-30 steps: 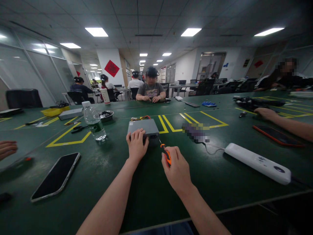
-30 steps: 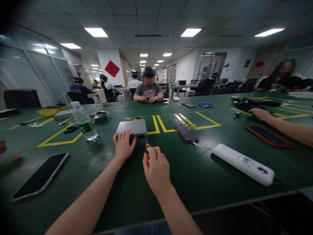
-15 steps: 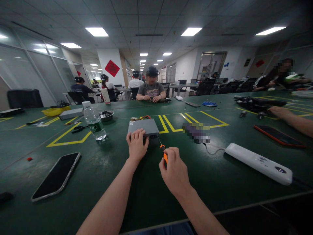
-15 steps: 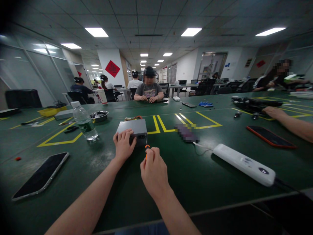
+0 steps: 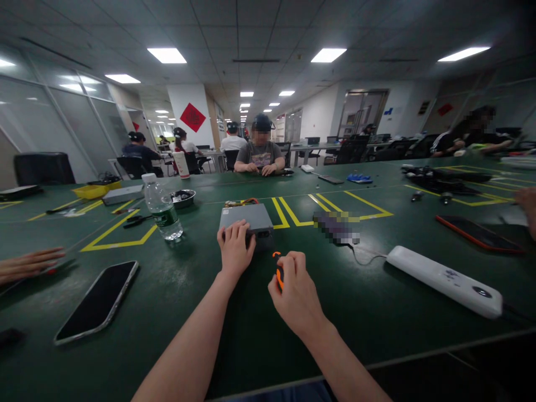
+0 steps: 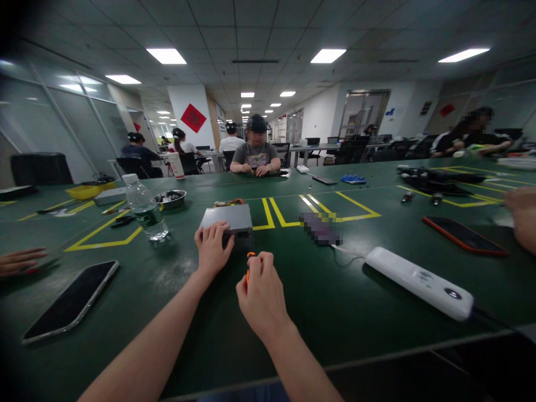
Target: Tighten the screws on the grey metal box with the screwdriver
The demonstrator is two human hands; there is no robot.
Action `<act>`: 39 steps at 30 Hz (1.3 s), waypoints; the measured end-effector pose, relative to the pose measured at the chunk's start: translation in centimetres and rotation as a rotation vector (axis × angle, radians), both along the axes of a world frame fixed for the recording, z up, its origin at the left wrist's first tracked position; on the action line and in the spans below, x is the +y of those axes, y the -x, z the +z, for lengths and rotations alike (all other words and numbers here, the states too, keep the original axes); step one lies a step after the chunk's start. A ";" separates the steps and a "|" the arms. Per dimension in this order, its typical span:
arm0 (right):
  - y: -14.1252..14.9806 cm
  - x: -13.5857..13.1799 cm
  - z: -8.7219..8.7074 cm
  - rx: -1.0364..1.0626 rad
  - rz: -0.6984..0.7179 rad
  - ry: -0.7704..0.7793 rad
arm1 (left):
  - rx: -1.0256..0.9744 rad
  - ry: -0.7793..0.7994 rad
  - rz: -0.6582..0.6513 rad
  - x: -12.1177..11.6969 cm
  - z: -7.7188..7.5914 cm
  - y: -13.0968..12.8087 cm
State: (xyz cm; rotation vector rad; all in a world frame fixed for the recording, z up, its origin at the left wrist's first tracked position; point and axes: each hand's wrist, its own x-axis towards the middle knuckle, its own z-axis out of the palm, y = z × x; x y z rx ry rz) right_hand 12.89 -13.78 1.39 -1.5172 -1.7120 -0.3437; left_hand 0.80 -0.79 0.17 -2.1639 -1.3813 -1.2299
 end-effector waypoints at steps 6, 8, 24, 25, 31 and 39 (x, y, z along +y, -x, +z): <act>-0.2 -0.1 -0.3 -0.112 -0.096 -0.073 | 0.004 0.006 -0.007 0.1 -0.1 0.0; -0.6 0.0 -0.3 -0.123 -0.145 -0.069 | 0.008 0.008 -0.007 0.1 -0.1 0.1; -0.3 -0.1 -0.1 -0.059 -0.086 -0.076 | -0.004 0.016 -0.002 0.0 0.0 0.1; -0.4 -0.2 -0.1 -0.086 -0.107 -0.086 | -0.003 0.016 -0.002 0.0 0.0 0.1; -0.4 -0.1 0.2 -0.079 -0.165 -0.034 | 0.013 0.005 0.004 0.0 0.1 0.1; 0.1 0.0 -0.2 -0.065 -0.089 -0.077 | 0.007 0.005 -0.003 0.0 0.0 0.0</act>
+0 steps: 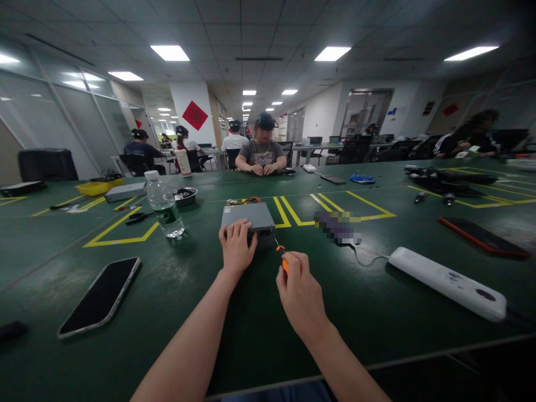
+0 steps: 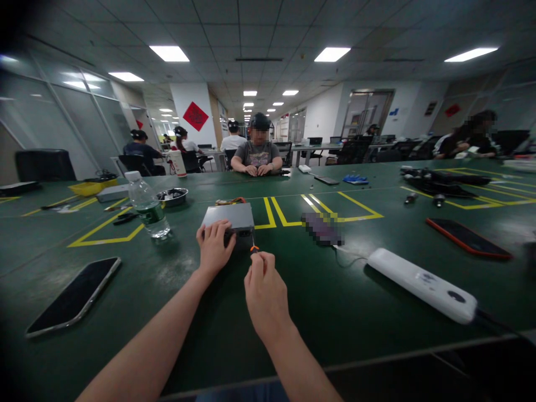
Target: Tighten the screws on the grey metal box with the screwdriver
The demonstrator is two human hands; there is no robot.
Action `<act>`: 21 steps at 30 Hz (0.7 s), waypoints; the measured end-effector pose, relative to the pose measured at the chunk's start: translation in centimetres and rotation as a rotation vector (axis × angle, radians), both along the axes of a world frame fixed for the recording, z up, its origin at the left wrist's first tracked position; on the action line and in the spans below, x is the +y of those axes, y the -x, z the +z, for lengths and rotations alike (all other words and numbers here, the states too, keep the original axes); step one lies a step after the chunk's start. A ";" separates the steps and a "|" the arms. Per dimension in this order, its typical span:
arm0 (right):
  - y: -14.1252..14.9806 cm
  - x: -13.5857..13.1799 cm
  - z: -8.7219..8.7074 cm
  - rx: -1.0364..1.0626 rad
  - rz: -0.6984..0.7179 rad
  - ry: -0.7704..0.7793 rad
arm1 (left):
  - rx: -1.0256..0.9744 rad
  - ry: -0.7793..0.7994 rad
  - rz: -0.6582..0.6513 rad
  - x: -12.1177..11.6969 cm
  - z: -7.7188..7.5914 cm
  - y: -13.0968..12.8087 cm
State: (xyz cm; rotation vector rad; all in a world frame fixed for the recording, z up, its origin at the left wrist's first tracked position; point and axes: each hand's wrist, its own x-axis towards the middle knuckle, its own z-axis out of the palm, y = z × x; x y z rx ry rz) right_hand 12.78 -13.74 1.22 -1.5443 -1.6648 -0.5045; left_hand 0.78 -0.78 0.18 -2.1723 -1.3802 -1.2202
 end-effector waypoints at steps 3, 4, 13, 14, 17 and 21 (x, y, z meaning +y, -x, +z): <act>-0.4 0.0 0.1 -0.035 -0.070 0.038 | 0.002 -0.004 0.004 0.0 0.0 0.0; -0.6 0.0 0.2 -0.039 -0.089 0.051 | 0.002 -0.005 0.004 0.0 0.0 0.0; 0.0 -0.1 0.1 0.021 0.042 0.055 | -0.005 -0.010 -0.003 0.0 0.0 0.0; 0.0 -0.1 0.0 0.013 0.054 0.048 | -0.006 -0.011 -0.002 0.0 0.0 0.0; -0.4 -0.1 0.0 0.003 0.026 0.008 | -0.009 -0.011 -0.003 0.0 -0.1 0.0; -1.1 -0.2 0.3 -0.003 0.001 -0.008 | -0.008 -0.010 -0.012 0.1 -0.1 0.0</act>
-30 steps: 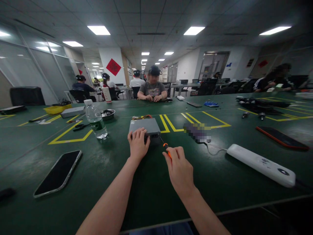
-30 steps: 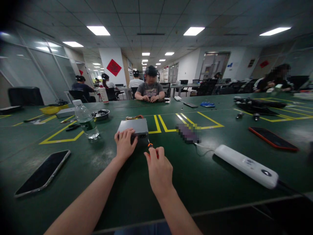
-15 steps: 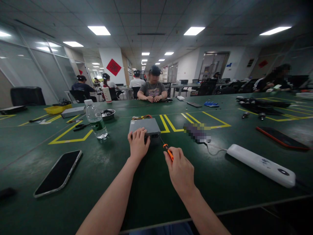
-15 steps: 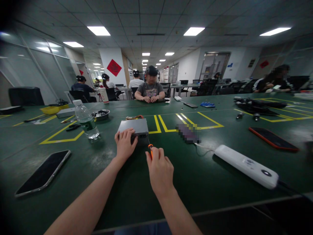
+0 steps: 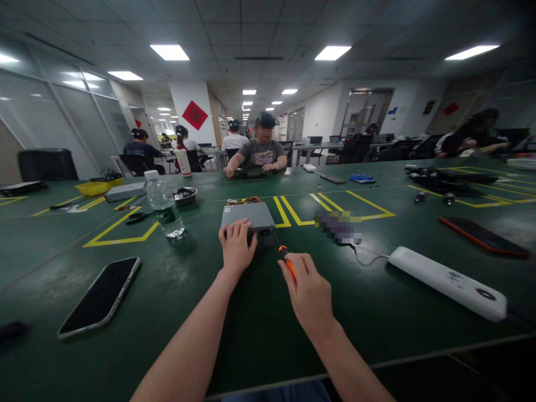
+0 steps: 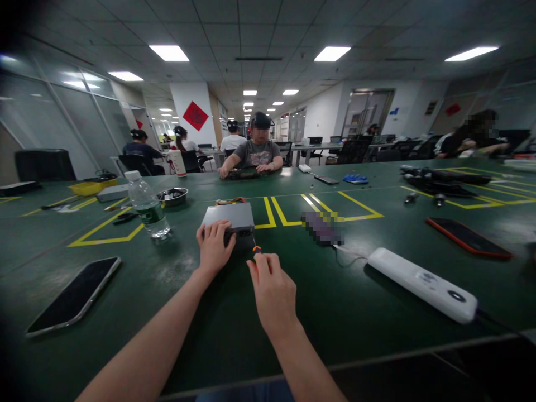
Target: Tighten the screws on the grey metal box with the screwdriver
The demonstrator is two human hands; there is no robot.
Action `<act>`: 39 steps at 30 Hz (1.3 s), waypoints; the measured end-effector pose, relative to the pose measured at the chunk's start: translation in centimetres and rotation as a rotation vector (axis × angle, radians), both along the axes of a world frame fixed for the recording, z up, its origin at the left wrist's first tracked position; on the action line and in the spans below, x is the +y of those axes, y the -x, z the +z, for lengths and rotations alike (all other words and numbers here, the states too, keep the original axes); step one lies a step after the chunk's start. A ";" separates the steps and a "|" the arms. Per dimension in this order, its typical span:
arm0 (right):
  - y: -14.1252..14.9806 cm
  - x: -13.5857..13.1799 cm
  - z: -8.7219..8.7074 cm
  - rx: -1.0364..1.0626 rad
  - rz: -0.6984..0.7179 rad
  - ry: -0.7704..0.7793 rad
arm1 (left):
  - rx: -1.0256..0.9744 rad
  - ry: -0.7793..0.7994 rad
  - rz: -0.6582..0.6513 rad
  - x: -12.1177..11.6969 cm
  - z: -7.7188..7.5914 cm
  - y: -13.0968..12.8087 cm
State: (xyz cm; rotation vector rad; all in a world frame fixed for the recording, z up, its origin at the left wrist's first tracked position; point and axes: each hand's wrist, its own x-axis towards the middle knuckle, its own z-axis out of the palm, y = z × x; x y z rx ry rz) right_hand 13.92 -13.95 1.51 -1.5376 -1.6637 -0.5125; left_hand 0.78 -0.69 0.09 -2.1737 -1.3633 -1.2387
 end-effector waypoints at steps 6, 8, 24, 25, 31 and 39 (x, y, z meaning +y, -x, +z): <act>0.5 0.1 0.1 0.053 0.052 0.072 | 0.000 -0.009 0.008 0.1 -0.1 0.0; 0.8 0.1 -0.1 0.062 0.074 0.081 | 0.003 -0.009 0.012 0.1 -0.1 0.0; 0.8 -0.1 0.1 0.007 -0.012 0.128 | -0.003 0.018 0.005 -0.1 0.1 0.0; 0.8 -0.1 0.0 0.004 -0.024 0.128 | -0.003 0.019 0.008 -0.1 0.1 -0.1; 0.3 0.1 0.0 0.049 -0.076 0.149 | 0.009 0.015 0.020 -0.1 0.1 0.0; 0.8 0.0 0.1 0.022 0.038 0.029 | -0.002 0.015 0.016 -0.1 0.1 0.0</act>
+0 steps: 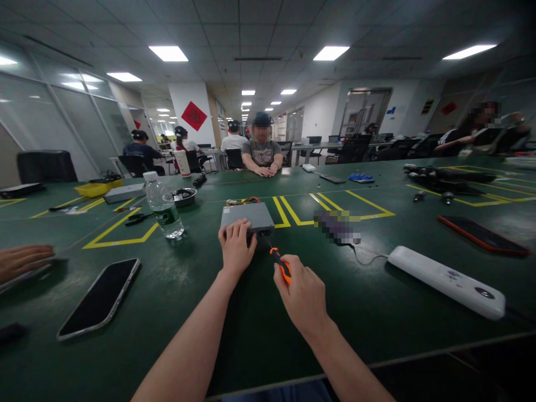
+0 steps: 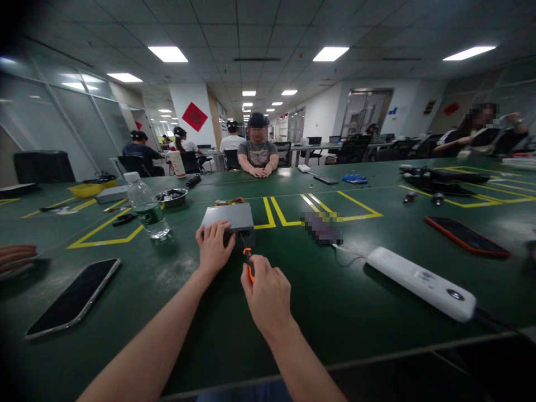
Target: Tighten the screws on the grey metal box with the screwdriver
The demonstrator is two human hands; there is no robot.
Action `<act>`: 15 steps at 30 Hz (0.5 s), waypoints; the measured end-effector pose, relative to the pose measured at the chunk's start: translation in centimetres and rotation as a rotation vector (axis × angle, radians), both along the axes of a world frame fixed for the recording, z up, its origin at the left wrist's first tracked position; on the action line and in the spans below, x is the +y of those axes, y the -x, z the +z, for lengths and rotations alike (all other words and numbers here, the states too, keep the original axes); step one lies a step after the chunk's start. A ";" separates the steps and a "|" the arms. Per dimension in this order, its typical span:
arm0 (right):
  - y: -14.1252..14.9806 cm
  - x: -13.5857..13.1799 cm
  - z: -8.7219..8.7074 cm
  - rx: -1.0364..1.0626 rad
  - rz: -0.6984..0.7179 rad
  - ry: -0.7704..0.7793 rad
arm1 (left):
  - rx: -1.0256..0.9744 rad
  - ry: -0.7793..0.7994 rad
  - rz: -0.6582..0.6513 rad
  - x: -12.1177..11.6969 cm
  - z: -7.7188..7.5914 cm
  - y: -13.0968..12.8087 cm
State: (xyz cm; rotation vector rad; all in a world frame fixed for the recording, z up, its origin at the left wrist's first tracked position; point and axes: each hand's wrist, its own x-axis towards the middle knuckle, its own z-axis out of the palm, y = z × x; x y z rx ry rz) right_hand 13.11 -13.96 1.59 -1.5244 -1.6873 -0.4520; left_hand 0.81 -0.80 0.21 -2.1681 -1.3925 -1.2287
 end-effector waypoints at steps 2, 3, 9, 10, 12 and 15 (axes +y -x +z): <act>0.3 0.1 -0.1 -0.026 0.020 0.000 | -0.002 0.002 -0.003 0.0 -0.1 0.0; 0.4 0.2 -0.1 -0.033 0.023 0.001 | -0.003 0.004 -0.005 0.0 -0.1 0.0; 0.6 0.4 0.0 -0.046 0.013 0.012 | -0.007 0.004 -0.011 0.0 -0.1 0.0; 0.6 0.4 0.0 -0.048 0.013 0.014 | -0.007 0.004 -0.011 0.0 -0.1 0.0; 0.6 0.4 -0.1 -0.054 0.011 0.018 | -0.005 0.005 -0.011 0.0 0.0 0.0; 0.6 0.5 -0.2 -0.060 0.005 0.025 | -0.006 0.006 -0.010 0.0 0.0 0.0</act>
